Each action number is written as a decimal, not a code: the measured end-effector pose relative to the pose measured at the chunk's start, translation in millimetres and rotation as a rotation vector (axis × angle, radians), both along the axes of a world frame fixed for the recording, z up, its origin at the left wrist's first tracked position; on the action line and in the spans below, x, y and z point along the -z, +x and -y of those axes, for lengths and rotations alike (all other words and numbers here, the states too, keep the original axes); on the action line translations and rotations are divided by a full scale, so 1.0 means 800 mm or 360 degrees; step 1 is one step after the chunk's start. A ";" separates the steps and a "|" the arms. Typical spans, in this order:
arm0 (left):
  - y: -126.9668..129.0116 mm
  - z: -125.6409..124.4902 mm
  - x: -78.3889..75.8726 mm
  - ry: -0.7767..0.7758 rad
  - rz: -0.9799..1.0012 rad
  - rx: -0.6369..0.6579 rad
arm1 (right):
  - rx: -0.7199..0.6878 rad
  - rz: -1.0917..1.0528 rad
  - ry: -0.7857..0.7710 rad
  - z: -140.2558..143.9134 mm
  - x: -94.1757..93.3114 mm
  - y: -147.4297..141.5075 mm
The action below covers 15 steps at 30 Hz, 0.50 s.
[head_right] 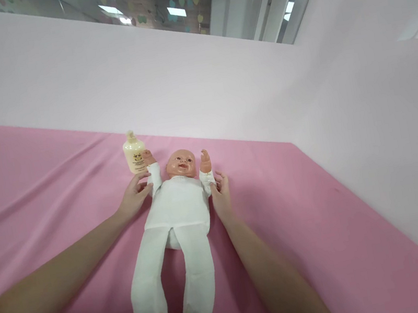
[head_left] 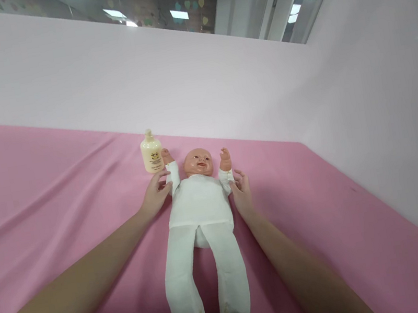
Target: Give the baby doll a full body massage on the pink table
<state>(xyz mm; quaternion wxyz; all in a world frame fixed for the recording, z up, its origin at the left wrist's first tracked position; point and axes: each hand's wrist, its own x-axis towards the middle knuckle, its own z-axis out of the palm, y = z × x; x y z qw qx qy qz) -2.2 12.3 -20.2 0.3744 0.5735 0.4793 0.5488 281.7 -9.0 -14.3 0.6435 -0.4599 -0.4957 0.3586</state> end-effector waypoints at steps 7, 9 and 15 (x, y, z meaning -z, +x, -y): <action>0.002 -0.004 0.004 -0.0007 -0.0221 0.0001 | 0.0074 0.0248 0.0004 -0.005 0.007 0.002; 0.002 -0.006 0.005 -0.0017 -0.0266 -0.0013 | 0.0077 0.0322 -0.0074 -0.006 0.009 0.004; -0.002 -0.008 0.007 -0.0057 -0.0496 0.0029 | 0.0107 0.0610 -0.0252 -0.004 0.010 0.010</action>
